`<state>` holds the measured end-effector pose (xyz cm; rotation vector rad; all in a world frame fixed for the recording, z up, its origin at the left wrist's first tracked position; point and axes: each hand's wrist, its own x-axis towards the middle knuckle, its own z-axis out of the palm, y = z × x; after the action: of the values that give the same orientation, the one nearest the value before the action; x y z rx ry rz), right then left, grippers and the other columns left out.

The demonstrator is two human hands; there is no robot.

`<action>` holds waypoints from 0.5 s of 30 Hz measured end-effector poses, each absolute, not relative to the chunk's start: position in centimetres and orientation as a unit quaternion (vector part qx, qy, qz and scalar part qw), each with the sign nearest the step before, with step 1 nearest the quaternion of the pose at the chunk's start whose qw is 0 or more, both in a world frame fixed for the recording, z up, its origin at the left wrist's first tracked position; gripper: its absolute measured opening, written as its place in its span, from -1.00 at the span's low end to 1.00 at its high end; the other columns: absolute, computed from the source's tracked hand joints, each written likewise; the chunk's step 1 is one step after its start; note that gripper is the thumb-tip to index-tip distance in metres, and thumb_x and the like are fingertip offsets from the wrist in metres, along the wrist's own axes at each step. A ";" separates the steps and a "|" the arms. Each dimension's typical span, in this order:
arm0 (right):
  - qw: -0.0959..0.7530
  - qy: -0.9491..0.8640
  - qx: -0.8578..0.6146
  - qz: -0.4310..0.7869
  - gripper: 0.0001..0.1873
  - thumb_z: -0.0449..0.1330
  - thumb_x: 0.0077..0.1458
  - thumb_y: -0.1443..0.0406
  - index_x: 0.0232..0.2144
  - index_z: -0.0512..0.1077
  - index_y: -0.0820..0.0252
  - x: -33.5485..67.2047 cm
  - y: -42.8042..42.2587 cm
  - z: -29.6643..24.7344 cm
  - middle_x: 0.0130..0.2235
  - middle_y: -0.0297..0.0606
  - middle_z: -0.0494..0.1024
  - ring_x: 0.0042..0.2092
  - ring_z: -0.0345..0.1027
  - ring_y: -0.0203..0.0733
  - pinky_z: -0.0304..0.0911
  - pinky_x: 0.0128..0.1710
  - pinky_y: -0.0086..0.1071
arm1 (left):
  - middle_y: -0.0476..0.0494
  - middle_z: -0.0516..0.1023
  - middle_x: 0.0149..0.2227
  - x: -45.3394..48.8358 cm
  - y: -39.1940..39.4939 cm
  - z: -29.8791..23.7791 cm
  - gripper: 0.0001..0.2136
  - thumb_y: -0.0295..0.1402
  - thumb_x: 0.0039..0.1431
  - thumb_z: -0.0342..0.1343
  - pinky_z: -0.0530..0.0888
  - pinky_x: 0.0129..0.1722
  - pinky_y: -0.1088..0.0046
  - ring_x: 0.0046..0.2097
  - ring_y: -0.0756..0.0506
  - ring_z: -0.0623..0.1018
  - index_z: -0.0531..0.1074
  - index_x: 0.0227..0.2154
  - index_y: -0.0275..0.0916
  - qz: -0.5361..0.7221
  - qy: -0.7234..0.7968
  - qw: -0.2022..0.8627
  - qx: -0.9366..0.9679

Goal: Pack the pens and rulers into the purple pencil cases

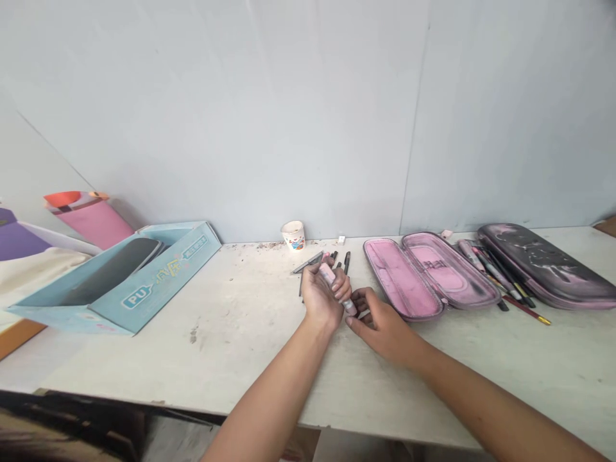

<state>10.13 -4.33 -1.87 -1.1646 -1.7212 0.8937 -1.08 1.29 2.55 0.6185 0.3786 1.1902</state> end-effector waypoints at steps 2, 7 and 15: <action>0.431 -0.681 -0.489 0.333 -0.80 0.03 0.08 0.23 -0.23 0.18 0.16 10.5 -4.3 -1.4 -0.32 -0.29 0.42 -0.30 0.32 -0.23 0.25 -0.31 -0.29 | 0.10 0.11 -0.73 -0.2 0.9 3.2 -0.80 -0.22 0.08 -0.13 0.11 -0.71 0.61 -0.71 0.08 0.13 0.28 -0.47 -0.23 0.550 0.183 0.755 0.306; 0.473 -0.671 -0.521 0.231 -0.86 0.03 0.07 0.23 -0.30 0.24 0.14 12.8 -4.5 0.8 -0.40 -0.32 0.45 -0.38 0.32 -0.24 0.19 -0.37 -0.34 | -0.12 0.47 -0.38 2.8 -0.1 4.5 -0.72 -0.16 0.14 -0.15 0.42 -0.33 0.41 -0.35 -0.05 0.48 0.32 -0.30 -0.25 0.537 0.251 0.712 0.376; 0.489 -0.557 -0.671 -0.005 -0.73 0.02 0.07 0.14 -0.25 0.33 0.18 22.9 -4.5 1.3 -0.31 -0.17 0.52 -0.29 0.39 -0.12 0.21 -0.29 -0.32 | -0.40 0.23 0.10 9.3 -1.3 1.4 -0.59 -0.26 0.07 -0.01 0.09 0.18 0.15 0.18 -0.21 0.19 0.22 -0.02 -0.35 0.343 0.317 0.324 0.823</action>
<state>22.93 -4.50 1.31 -1.6314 -1.3543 -0.0131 9.29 -1.29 1.45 2.1589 0.8310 0.9002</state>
